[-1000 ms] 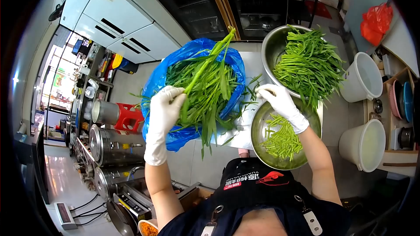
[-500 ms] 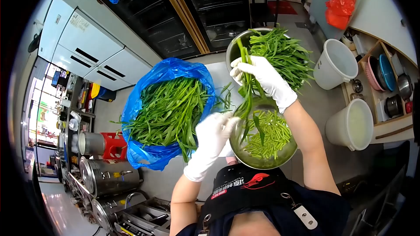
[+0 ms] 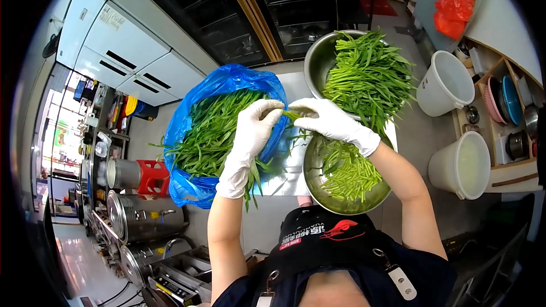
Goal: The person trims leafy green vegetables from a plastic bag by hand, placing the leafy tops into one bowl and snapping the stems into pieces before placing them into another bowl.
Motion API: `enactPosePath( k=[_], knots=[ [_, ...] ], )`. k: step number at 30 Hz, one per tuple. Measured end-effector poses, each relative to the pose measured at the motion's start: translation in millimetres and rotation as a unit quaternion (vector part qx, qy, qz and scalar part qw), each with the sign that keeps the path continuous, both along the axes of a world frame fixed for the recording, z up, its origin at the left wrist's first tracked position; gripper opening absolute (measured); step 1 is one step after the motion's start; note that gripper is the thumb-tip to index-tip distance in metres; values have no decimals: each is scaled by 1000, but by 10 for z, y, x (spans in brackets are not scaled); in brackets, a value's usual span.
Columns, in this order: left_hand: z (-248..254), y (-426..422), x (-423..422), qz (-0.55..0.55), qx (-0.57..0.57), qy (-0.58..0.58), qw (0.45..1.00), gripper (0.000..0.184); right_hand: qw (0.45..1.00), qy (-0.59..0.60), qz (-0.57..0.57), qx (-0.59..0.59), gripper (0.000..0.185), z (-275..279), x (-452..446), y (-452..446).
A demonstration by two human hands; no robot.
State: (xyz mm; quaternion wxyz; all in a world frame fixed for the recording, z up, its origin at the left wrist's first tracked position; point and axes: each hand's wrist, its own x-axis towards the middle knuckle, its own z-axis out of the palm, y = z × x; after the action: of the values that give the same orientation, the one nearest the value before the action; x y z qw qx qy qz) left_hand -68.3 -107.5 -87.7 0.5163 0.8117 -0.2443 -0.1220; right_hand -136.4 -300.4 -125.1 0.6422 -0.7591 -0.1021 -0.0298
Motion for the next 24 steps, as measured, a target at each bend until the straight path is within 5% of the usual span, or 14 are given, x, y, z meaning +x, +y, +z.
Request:
enactPosePath(
  k=[4,7,11,18,21,24],
  knots=[
    [-32,56,-35,32,5,8,999,18,999,37,31,-6,32,0,101,32],
    [-6,42,-92,44,19,-33,998,14,975,-42,-40,-216,24,99,92,118],
    [-105,104,-62,-25,42,-175,983,12,919,-167,-57,-353,16,-50,119,168],
    [-166,109,-76,-38,68,-166,983,12,871,-240,-111,-414,11,-81,88,244],
    [-237,96,-107,-50,64,-201,976,11,884,-227,-97,-396,14,-157,117,221],
    [-238,125,-90,-53,90,-191,976,12,986,-60,-106,-112,15,-301,180,186]
  ],
)
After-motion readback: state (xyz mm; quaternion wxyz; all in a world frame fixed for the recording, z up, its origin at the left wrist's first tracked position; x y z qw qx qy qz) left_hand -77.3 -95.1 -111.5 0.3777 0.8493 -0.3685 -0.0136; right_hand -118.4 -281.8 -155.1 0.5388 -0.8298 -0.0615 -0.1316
